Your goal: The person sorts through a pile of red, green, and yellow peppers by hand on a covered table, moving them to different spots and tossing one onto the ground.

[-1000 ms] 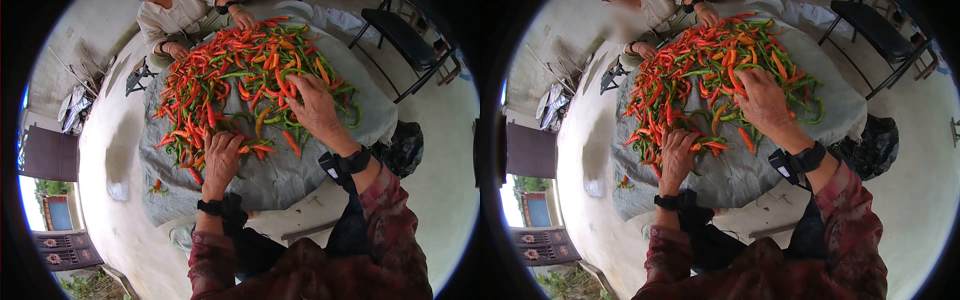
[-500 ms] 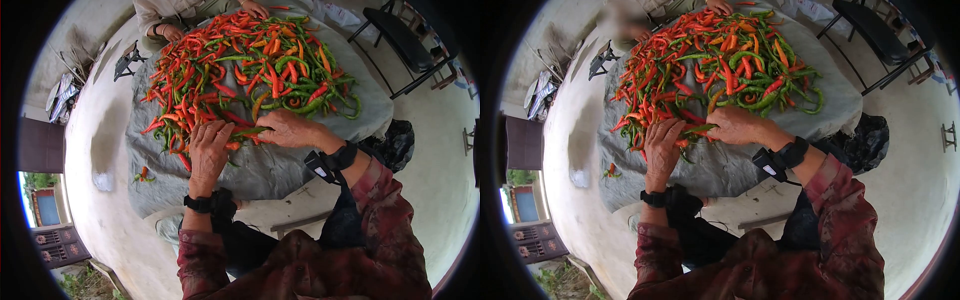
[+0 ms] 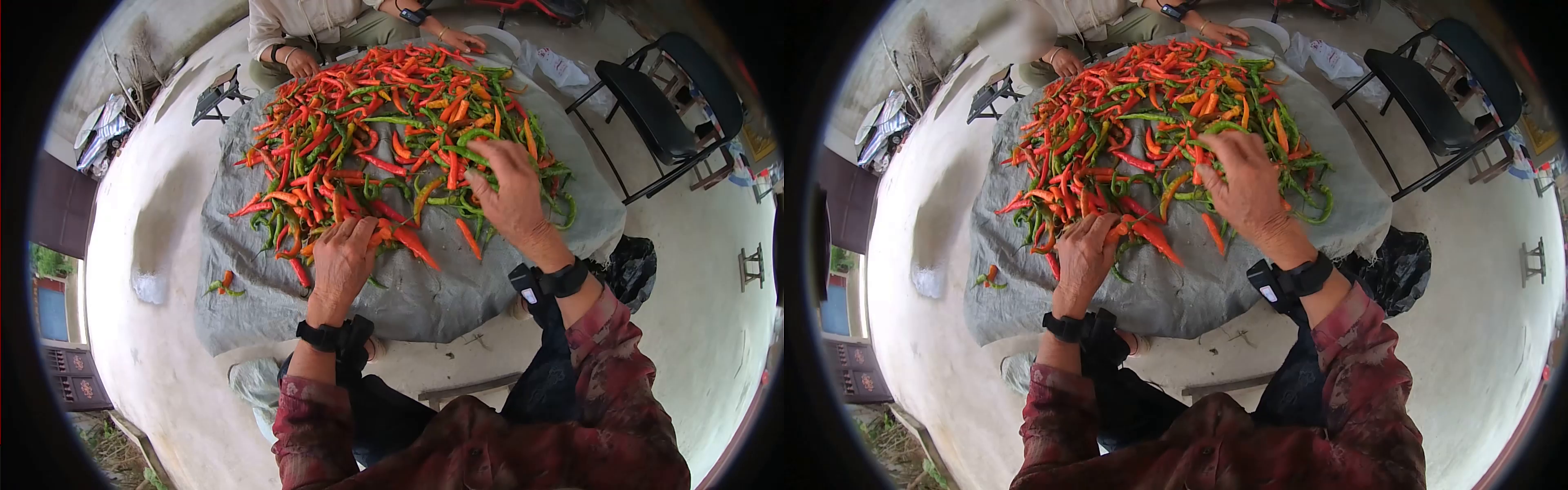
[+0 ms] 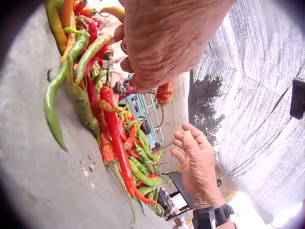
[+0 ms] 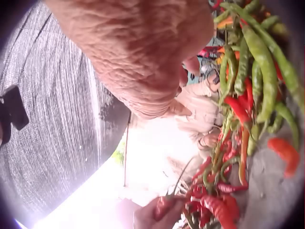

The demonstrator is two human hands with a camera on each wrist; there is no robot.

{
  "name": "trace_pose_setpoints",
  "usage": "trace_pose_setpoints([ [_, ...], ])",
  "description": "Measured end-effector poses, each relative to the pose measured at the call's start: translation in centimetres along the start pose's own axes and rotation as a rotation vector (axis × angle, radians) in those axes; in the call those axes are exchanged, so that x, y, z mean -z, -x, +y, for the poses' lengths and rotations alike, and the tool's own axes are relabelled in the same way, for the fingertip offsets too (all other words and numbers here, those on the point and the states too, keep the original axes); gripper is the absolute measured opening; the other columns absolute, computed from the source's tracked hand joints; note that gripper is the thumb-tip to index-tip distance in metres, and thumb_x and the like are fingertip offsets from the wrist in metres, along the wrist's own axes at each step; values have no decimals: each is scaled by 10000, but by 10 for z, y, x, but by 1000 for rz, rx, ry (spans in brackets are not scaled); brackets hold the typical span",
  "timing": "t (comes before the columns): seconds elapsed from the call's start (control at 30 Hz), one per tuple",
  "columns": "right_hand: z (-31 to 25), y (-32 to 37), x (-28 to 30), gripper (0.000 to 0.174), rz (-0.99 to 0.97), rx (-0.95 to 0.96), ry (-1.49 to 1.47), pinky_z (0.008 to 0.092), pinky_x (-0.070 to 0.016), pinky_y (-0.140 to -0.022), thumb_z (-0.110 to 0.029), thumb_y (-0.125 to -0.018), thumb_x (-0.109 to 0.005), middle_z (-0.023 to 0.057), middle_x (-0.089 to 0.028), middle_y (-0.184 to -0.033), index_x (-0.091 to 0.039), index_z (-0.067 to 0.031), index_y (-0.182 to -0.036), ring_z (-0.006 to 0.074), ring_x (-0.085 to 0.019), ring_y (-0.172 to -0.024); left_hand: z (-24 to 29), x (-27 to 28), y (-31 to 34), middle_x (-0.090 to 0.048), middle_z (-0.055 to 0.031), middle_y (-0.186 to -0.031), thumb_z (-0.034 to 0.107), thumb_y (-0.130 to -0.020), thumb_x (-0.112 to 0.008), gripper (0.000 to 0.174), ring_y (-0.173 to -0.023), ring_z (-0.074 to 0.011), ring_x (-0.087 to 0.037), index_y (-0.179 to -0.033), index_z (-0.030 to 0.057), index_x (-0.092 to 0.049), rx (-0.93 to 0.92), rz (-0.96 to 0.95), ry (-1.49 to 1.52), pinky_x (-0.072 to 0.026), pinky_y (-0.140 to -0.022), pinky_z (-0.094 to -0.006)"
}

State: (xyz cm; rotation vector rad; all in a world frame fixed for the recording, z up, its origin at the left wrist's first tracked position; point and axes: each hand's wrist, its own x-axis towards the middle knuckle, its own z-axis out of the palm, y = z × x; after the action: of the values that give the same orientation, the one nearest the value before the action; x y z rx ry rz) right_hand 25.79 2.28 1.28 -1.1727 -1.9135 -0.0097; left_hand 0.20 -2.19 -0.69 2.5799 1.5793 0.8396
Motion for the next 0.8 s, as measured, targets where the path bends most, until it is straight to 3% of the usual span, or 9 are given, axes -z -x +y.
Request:
trace_pose_setpoints([
  [0.07, -19, 11, -10, 351, -172, 56, -185, 386, -444, -816, -151, -780, -659, 103, -556, -978, -561, -48, -1100, 293, -517, -933, 5, -5, -1, -590, -92, -809, 28, -676, -633, 302, -756, -294, -604, -973, 75, -604, -6, 0, 8, -483, -680, -377],
  [0.13, -37, 22, -24, 315, -264, 272, -171, 384, -462, -775, -168, -783, -648, 109, -559, -940, -565, -24, -1049, 284, -531, -911, 9, -11, -4, -579, -81, -786, 44, -689, -636, 282, -737, -280, -605, -966, 76, -602, -27, -32, 9, -493, -655, -365],
  [0.23, -42, 42, -41, 270, -369, 304, -22, 369, -471, -728, -175, -778, -646, 112, -555, -886, -561, -9, -973, 265, -542, -893, 14, -17, -6, -573, -70, -776, 50, -697, -636, 260, -729, -265, -610, -954, 79, -605, -68, -84, 50, -500, -636, -357],
  [0.27, -39, 44, -44, 219, -368, 302, -78, 379, -473, -646, -181, -777, -642, 105, -558, -807, -536, -16, -874, 259, -577, -832, 15, -18, -6, -573, -70, -776, 50, -697, -636, 260, -729, -265, -610, -954, 79, -605, -67, -81, 55, -500, -636, -357],
  [0.3, -38, 42, -43, 219, -370, 304, -76, 379, -473, -646, -181, -777, -642, 105, -558, -807, -536, -16, -874, 259, -577, -832, 16, -17, -6, -579, -68, -778, 53, -697, -639, 259, -724, -264, -613, -953, 83, -606, -69, -75, 50, -502, -627, -353],
  [0.4, -36, 37, -41, 198, -445, 251, -142, 387, -466, -590, -187, -787, -637, 101, -560, -724, -508, -38, -804, 267, -606, -751, 11, -16, -5, -592, -65, -777, 55, -692, -647, 263, -713, -268, -619, -949, 91, -608, -54, -59, 35, -505, -611, -353],
  [0.47, -36, 36, -37, 219, -482, 169, -231, 410, -452, -586, -168, -767, -668, 128, -550, -672, -494, -38, -736, 321, -591, -674, 9, -14, -4, -599, -64, -775, 53, -687, -650, 267, -707, -274, -622, -948, 96, -611, -45, -57, 28, -505, -603, -357],
  [0.57, -33, 34, -33, 216, -607, 99, -282, 418, -449, -596, -205, -815, -629, 143, -567, -698, -525, -23, -766, 337, -589, -680, 6, -9, -5, -624, -66, -783, 45, -695, -654, 243, -701, -288, -627, -931, 90, -624, 3, -30, 31, -500, -594, -356],
  [0.8, -16, 18, -11, 223, -619, -115, -433, 453, -434, -603, -268, -856, -584, 153, -577, -702, -564, -48, -828, 352, -583, -690, -8, -8, -15, -638, -95, -764, 70, -765, -643, 131, -653, -275, -632, -896, 61, -638, 182, 134, 225, -482, -558, -335],
])
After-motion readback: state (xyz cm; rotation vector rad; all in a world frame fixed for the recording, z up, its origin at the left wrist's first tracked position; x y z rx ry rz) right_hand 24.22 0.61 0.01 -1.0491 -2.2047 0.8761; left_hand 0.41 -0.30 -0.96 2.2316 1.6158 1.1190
